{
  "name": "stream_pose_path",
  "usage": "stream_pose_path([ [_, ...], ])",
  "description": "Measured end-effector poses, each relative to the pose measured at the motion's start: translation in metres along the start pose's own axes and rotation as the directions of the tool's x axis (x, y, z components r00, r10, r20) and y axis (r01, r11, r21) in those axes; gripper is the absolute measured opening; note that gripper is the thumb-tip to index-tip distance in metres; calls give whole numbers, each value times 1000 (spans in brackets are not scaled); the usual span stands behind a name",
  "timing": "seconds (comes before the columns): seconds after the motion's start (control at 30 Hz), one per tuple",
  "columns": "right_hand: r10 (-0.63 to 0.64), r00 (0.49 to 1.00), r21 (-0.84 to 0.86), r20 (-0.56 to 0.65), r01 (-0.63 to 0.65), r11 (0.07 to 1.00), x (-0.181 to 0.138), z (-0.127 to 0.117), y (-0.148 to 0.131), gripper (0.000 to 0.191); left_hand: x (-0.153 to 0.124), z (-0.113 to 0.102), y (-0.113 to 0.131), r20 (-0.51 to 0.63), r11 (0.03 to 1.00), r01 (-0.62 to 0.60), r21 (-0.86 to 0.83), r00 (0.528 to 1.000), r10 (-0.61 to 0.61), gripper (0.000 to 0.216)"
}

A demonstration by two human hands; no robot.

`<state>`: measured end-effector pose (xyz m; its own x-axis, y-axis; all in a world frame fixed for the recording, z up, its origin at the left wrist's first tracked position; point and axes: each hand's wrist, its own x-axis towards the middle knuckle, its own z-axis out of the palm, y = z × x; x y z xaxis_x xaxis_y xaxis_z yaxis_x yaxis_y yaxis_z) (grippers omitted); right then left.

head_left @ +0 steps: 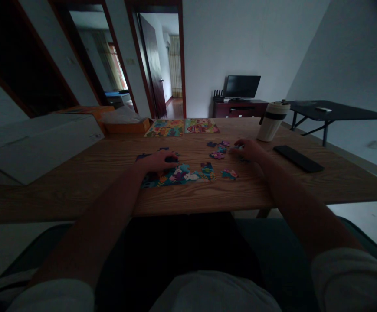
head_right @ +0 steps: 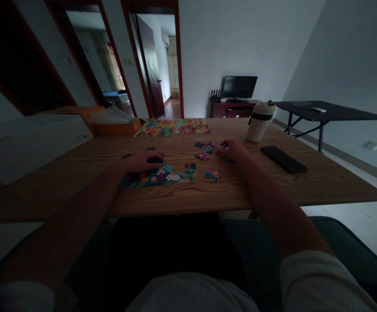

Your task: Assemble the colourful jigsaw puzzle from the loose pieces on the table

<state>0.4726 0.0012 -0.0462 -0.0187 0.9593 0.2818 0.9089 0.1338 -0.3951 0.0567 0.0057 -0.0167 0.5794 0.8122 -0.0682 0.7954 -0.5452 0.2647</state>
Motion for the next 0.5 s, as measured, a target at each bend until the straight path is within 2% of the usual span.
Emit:
stream_pose_path([
  [0.1,20,999,-46,29,-19,999,2,-3,3,35,1,1,-2,0,1000,0,-16,1000,0,56],
  [0.3,154,985,-9,-73,-155,988,-1,-28,30,34,3,3,-5,-12,1000,-12,1,1000,12,57],
  [0.37,167,986,-32,-1,-167,985,-2,-32,39,29,3,3,-5,-11,1000,-21,2,1000,21,57],
  [0.5,152,961,-65,231,-140,988,-4,-33,47,21,3,3,-6,-3,1000,-20,2,1000,20,54],
])
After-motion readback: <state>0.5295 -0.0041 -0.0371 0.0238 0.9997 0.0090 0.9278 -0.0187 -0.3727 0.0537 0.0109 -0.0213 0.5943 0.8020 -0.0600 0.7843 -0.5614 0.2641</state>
